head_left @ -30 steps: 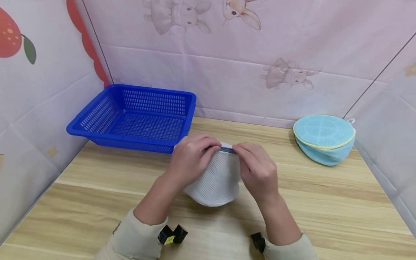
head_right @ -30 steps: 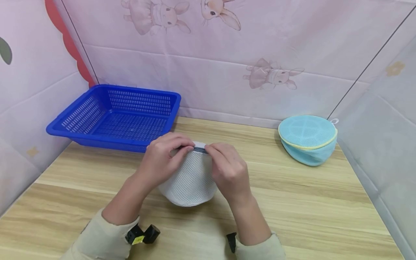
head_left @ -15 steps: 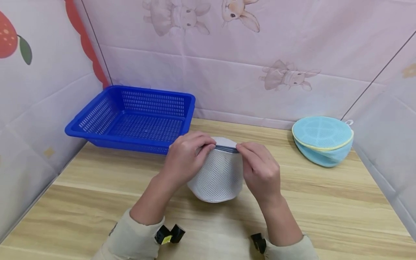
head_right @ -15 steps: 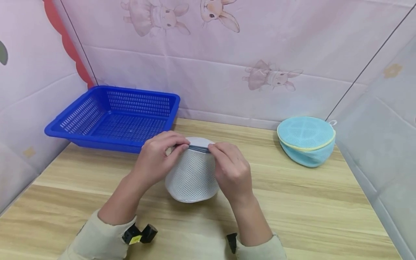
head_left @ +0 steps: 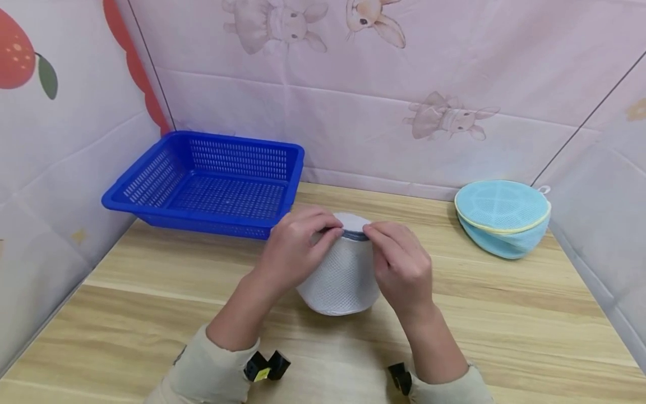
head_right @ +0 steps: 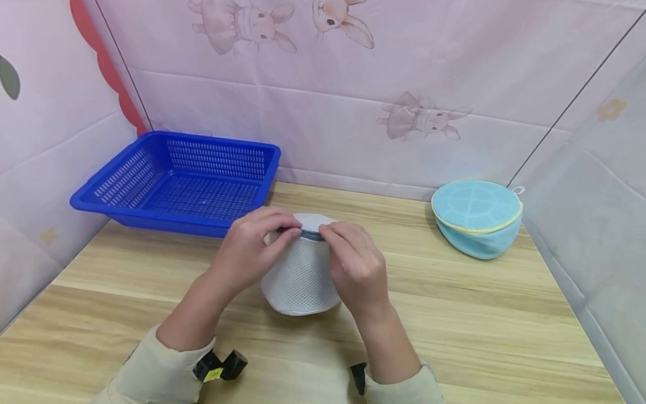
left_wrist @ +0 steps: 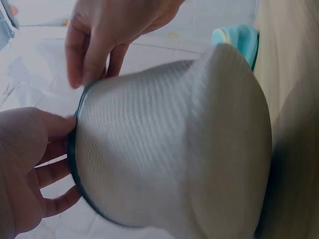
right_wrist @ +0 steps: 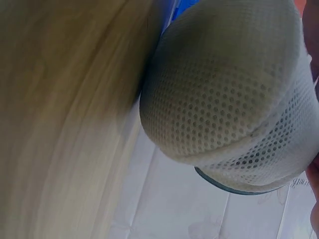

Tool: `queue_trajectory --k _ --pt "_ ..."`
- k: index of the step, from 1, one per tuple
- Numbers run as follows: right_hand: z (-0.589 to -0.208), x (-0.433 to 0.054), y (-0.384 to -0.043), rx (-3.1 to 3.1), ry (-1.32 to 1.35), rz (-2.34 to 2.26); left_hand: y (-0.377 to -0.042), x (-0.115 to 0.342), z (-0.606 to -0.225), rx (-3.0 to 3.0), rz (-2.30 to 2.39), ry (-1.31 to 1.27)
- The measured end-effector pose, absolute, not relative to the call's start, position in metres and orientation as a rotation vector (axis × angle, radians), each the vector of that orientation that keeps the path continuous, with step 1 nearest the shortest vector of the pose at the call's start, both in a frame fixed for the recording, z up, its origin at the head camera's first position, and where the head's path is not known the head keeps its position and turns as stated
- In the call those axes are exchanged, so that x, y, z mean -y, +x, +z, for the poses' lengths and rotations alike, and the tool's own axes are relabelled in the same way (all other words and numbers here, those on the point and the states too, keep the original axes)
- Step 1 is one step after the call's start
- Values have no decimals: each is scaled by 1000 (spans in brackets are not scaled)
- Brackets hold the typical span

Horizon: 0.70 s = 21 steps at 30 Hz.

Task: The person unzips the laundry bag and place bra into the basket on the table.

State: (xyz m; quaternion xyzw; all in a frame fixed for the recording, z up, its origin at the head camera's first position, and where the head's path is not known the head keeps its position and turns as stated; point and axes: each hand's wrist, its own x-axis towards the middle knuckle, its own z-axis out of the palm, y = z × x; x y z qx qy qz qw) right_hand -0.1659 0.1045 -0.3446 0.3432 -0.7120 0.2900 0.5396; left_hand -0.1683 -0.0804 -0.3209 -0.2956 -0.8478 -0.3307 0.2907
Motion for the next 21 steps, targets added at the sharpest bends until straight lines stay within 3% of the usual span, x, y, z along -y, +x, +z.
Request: queue_trajectory --k 5,21 --pt "-346 -99 -165 1667 875 659 -166 71 -325 2244 -857 -878" --pt "-346 -101 -165 1671 876 661 -164 70 -323 2280 -801 -810"
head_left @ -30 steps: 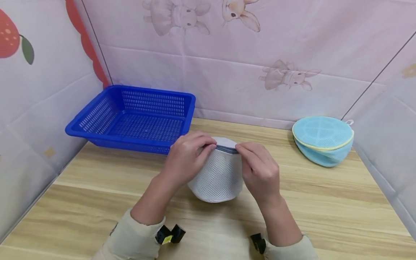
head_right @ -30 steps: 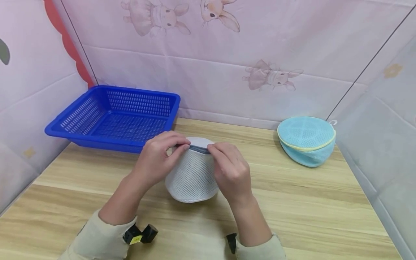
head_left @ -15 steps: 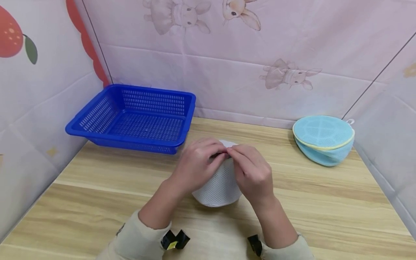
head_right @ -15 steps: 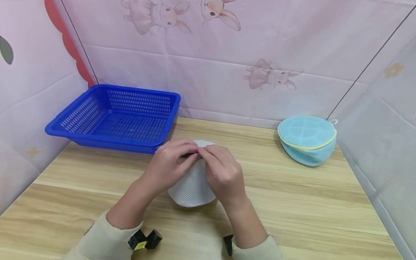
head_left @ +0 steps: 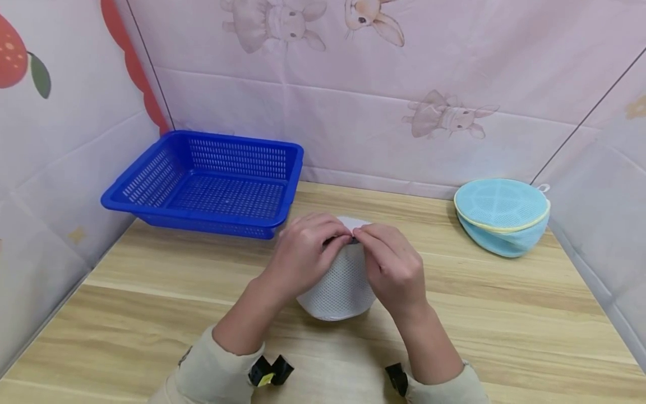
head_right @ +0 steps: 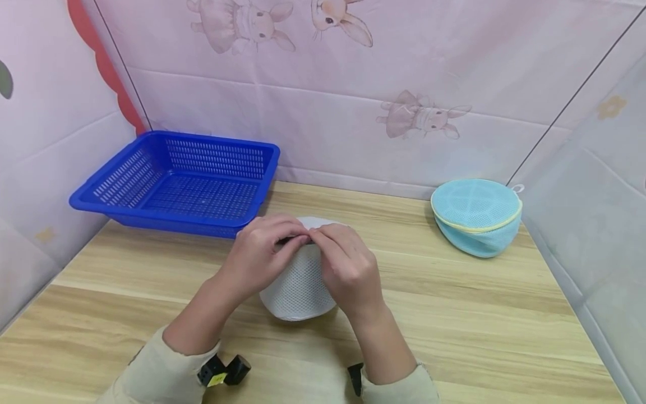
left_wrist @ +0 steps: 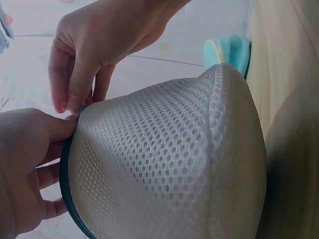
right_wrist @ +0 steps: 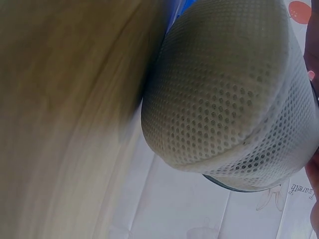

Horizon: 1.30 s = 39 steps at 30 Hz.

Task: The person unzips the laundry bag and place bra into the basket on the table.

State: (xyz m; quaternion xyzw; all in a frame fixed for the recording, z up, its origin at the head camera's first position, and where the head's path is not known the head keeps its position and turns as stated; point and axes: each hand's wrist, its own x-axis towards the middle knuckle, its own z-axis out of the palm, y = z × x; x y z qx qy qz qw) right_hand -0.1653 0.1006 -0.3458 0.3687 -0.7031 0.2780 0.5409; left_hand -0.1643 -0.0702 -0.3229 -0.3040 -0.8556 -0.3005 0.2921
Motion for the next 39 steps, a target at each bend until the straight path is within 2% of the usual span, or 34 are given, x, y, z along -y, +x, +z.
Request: queue_trajectory --k 18,29,39 --pt "-345 -102 -164 1691 850 673 -164 73 -322 2313 -785 -768" --pt "-343 -99 -162 1687 858 689 -164 68 -324 2261 -805 -869" --pt "-344 -98 -162 1684 873 691 -163 68 -323 2268 -799 -847"
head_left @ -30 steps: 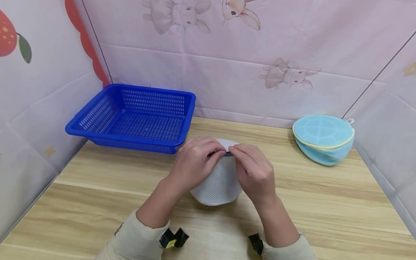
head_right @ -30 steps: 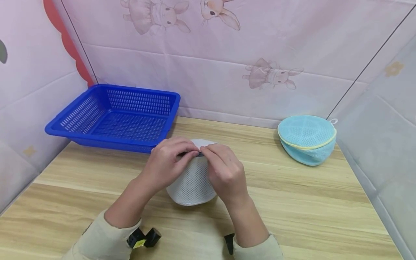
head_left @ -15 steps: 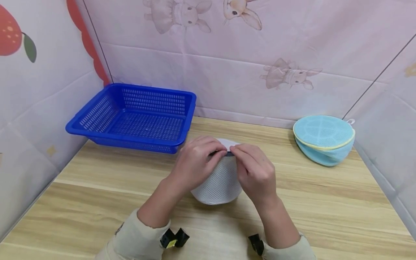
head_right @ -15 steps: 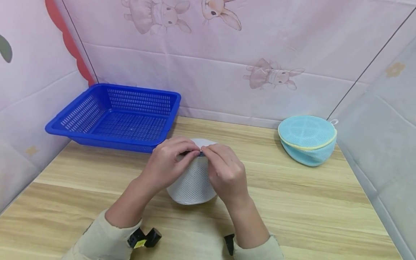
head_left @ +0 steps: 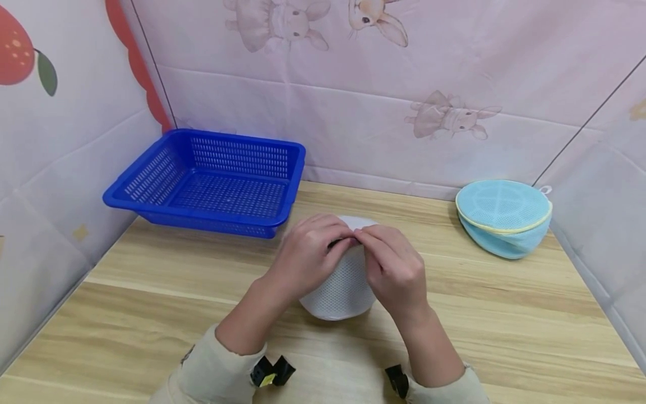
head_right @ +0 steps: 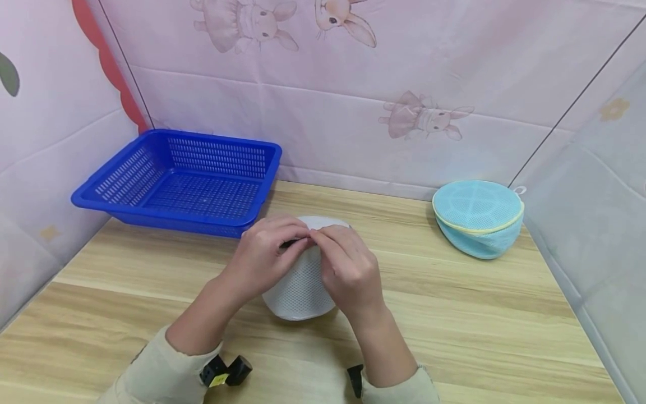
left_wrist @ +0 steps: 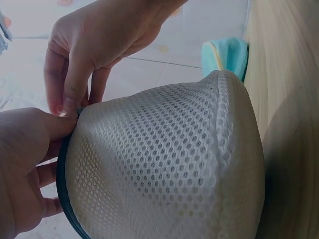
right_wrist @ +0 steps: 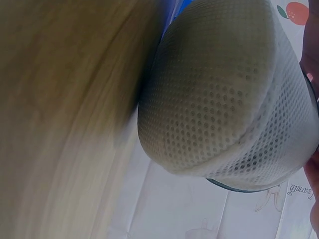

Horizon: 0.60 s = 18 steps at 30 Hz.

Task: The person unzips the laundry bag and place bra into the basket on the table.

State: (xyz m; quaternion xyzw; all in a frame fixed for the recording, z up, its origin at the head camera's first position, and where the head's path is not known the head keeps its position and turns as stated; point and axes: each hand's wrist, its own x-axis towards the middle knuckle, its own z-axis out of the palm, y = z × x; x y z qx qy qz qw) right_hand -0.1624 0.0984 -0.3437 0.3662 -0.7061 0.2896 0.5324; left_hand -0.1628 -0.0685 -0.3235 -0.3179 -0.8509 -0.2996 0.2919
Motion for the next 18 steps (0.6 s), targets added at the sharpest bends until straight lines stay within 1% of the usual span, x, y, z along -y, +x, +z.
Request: queue_trajectory --k 18 --pt "-340 -104 -163 1682 798 732 -168 78 -320 2312 -832 -771"
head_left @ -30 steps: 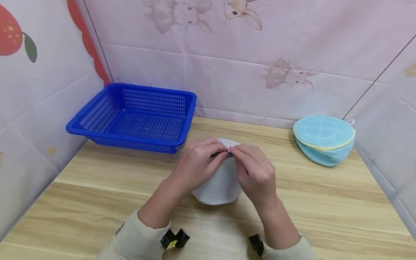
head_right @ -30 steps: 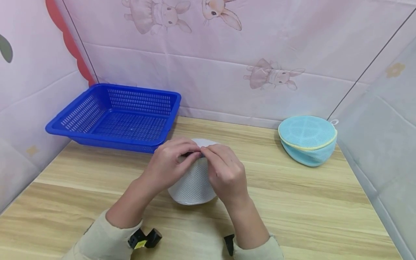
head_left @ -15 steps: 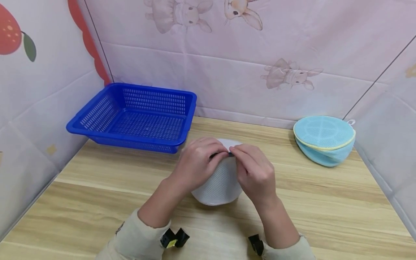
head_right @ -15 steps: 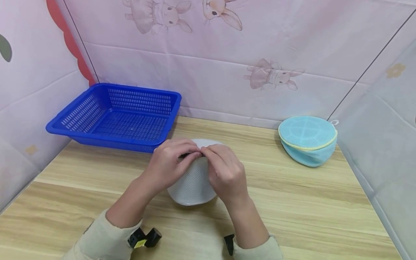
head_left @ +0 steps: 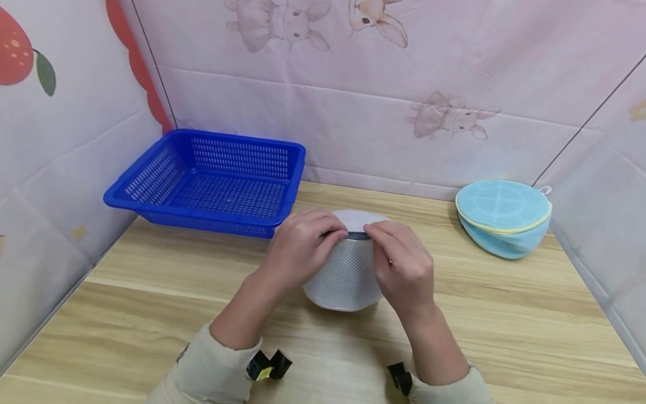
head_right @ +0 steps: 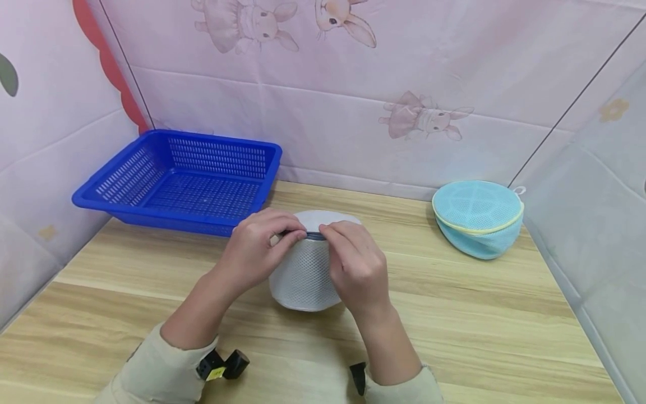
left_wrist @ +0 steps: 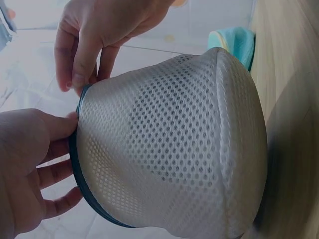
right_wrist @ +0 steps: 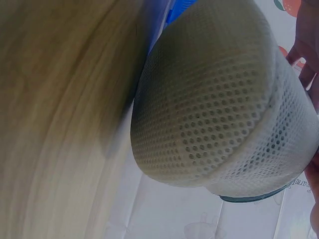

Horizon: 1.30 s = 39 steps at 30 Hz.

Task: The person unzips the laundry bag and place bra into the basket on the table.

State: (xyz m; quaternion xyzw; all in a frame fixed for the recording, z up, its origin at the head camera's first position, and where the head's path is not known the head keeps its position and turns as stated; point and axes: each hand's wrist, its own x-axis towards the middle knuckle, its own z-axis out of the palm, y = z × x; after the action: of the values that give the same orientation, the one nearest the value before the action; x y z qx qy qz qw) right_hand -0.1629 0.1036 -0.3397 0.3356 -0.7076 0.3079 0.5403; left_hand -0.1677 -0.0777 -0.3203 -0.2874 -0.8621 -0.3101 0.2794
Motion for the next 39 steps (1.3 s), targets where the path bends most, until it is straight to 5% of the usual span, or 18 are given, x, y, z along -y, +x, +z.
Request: queue_trajectory --k 39 --pt "-339 -107 -163 1733 814 713 -164 78 -318 2331 -742 -768"
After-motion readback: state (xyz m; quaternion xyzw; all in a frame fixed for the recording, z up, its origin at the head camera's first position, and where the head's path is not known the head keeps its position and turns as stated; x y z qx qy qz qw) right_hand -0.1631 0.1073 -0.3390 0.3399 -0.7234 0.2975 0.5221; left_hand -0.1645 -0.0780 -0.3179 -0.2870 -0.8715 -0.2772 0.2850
